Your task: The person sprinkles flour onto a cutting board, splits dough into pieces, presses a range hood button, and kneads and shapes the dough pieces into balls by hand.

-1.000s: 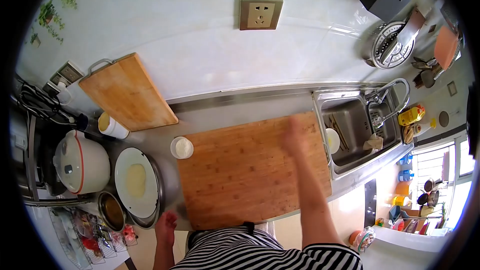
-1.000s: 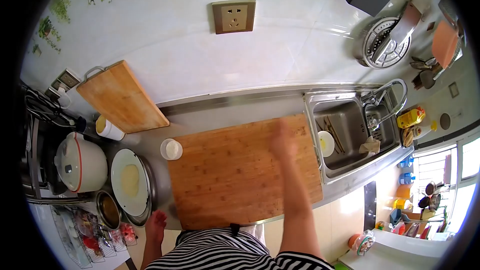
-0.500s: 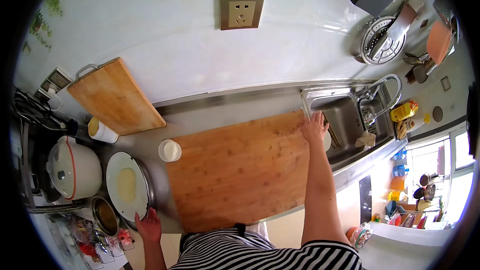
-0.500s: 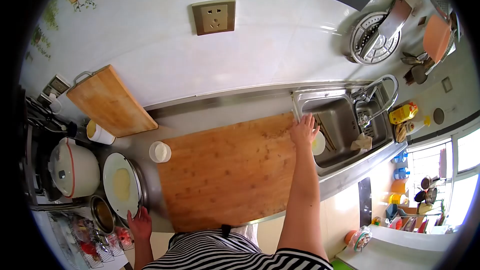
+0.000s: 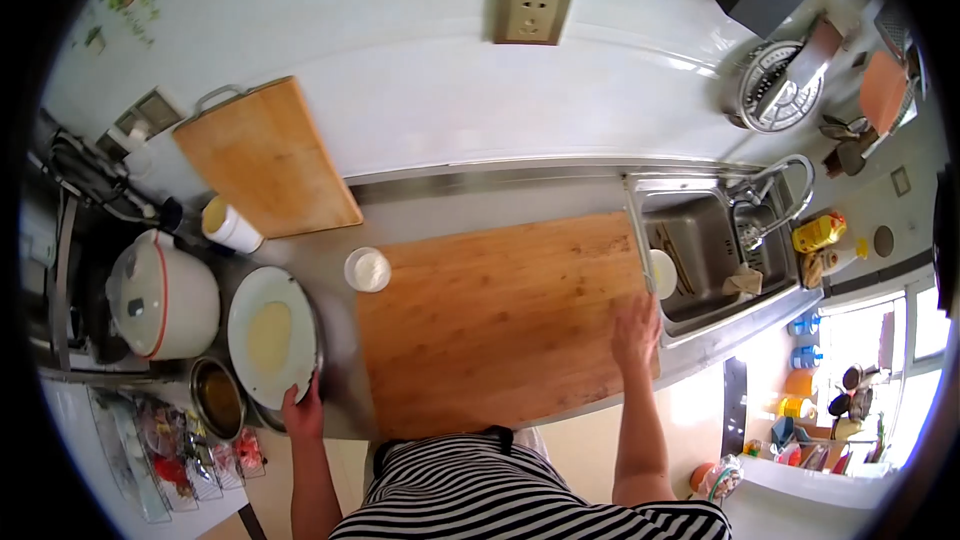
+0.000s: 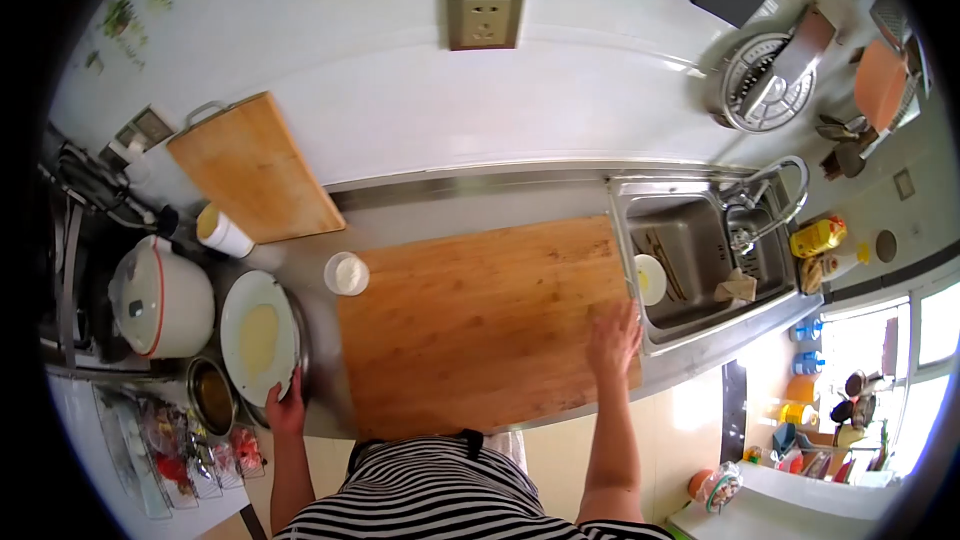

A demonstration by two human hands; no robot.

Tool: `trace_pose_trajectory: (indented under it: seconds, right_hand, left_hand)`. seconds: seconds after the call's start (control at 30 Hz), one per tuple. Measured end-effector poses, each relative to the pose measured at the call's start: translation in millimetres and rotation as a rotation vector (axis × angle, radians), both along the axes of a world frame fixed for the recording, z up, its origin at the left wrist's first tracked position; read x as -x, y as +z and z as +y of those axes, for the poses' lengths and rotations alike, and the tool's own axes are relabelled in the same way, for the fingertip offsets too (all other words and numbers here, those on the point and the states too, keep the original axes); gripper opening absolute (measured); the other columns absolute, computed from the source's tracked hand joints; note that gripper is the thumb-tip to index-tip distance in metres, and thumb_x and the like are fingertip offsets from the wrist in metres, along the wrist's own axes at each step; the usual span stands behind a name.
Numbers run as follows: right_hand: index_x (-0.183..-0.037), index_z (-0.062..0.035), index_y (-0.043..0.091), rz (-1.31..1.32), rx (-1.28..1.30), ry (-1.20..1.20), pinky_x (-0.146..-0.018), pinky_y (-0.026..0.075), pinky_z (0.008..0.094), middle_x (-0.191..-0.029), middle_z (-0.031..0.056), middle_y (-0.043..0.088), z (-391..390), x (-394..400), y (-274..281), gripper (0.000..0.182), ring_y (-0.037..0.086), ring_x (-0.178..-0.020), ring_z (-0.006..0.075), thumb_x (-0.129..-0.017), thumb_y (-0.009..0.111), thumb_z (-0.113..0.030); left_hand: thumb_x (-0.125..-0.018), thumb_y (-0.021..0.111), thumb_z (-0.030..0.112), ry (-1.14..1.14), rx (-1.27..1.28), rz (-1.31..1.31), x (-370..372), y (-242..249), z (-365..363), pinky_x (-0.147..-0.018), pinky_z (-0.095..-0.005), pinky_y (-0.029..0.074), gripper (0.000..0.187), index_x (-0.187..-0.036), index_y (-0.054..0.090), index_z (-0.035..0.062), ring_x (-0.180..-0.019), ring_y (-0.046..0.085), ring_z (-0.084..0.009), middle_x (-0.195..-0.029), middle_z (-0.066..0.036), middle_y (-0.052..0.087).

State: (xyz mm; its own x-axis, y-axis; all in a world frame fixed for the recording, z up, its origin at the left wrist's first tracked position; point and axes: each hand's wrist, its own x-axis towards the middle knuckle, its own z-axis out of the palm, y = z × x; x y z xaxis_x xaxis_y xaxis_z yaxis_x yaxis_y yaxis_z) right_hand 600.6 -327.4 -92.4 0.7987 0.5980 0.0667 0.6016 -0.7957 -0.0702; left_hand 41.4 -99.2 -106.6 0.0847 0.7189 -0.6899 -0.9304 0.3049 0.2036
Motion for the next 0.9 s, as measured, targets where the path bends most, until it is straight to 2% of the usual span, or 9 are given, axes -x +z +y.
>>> trace_pose_trajectory:
  seconds: [0.07,0.13,0.33,0.47,0.5,0.63,0.73,0.8,0.9]
  right_hand:
    - [-0.137,-0.0028,0.036,0.059,-0.157,-0.004,-0.107,0.025,0.0512,-0.147,0.0219,0.022,4,7,21,0.058,0.026,-0.134,0.0404,-0.086,0.056,-0.021]
    - [-0.136,-0.002,0.038,0.071,-0.248,0.039,-0.105,0.027,0.0505,-0.146,0.0227,0.023,13,27,30,0.061,0.029,-0.131,0.0419,-0.081,0.062,-0.014]
    - [-0.132,-0.0001,0.041,0.119,-0.496,0.258,-0.104,0.031,0.0488,-0.143,0.0241,0.029,37,109,47,0.058,0.033,-0.128,0.0426,-0.079,0.063,-0.009]
    - [-0.127,0.0026,0.047,0.314,-0.624,0.536,-0.1,0.037,0.0458,-0.13,0.0255,0.046,70,181,89,0.049,0.043,-0.12,0.042,-0.08,0.061,-0.003]
    - [-0.125,0.0028,0.048,0.366,-0.647,0.612,-0.099,0.039,0.0459,-0.127,0.0244,0.049,82,200,102,0.048,0.047,-0.118,0.0414,-0.079,0.061,-0.002]
    - [-0.124,0.0028,0.05,0.648,-0.729,0.853,-0.097,0.042,0.0416,-0.127,0.0216,0.051,129,263,141,0.052,0.054,-0.111,0.0381,-0.076,0.069,-0.006]
    - [-0.131,-0.0002,0.043,0.55,-0.763,0.947,-0.097,0.043,0.0417,-0.134,0.0211,0.044,161,294,155,0.068,0.048,-0.118,0.0383,-0.073,0.075,-0.011]
    - [-0.137,-0.0041,0.037,0.522,-0.706,0.973,-0.104,0.033,0.0457,-0.144,0.0196,0.03,172,306,160,0.084,0.035,-0.128,0.0399,-0.068,0.08,-0.025]
    - [-0.137,-0.0057,0.039,0.421,-0.683,0.932,-0.105,0.029,0.0478,-0.143,0.0183,0.03,177,317,166,0.085,0.033,-0.128,0.0394,-0.066,0.08,-0.028]
  left_hand:
    - [-0.082,0.052,-0.003,-0.098,-0.199,0.205,-1,2,-10,-0.095,-0.0465,0.047,0.043,-0.124,0.047,-0.0001,-0.112,0.054,-0.0306,-0.121,-0.014,0.056]
    - [-0.079,0.052,-0.005,-0.075,-0.135,0.199,27,-29,-10,-0.095,-0.0466,0.046,0.05,-0.129,0.044,0.0019,-0.115,0.052,-0.0304,-0.123,-0.014,0.055]
    - [-0.079,0.053,-0.005,-0.187,-0.277,0.414,7,54,-19,-0.091,-0.0435,0.049,0.053,-0.13,0.042,0.0049,-0.112,0.054,-0.0296,-0.123,-0.012,0.054]
    - [-0.081,0.053,-0.004,-0.297,-0.407,0.537,-8,94,-31,-0.091,-0.0404,0.05,0.05,-0.13,0.042,0.0039,-0.112,0.054,-0.0262,-0.122,-0.011,0.054]
    - [-0.083,0.054,-0.002,-0.296,-0.365,0.568,-14,99,-35,-0.085,-0.0357,0.051,0.047,-0.129,0.042,0.0025,-0.107,0.056,-0.0237,-0.121,-0.01,0.054]
    - [-0.084,0.054,0.0,-0.453,-0.347,0.699,-36,126,-52,-0.076,-0.0291,0.049,0.042,-0.125,0.045,0.0007,-0.095,0.058,-0.0188,-0.114,-0.009,0.056]
    - [-0.082,0.053,0.0,-0.589,-0.44,0.743,-42,123,-61,-0.08,-0.0307,0.049,0.044,-0.126,0.044,0.001,-0.1,0.057,-0.0201,-0.112,-0.009,0.056]
    - [-0.083,0.052,0.001,-0.656,-0.476,0.752,-45,121,-68,-0.083,-0.0314,0.048,0.043,-0.125,0.044,-0.0009,-0.099,0.057,-0.0198,-0.112,-0.009,0.055]
    - [-0.085,0.054,0.004,-0.799,-0.691,1.02,-49,133,-78,-0.081,-0.0301,0.047,0.039,-0.123,0.047,-0.0028,-0.096,0.055,-0.0168,-0.111,-0.009,0.057]
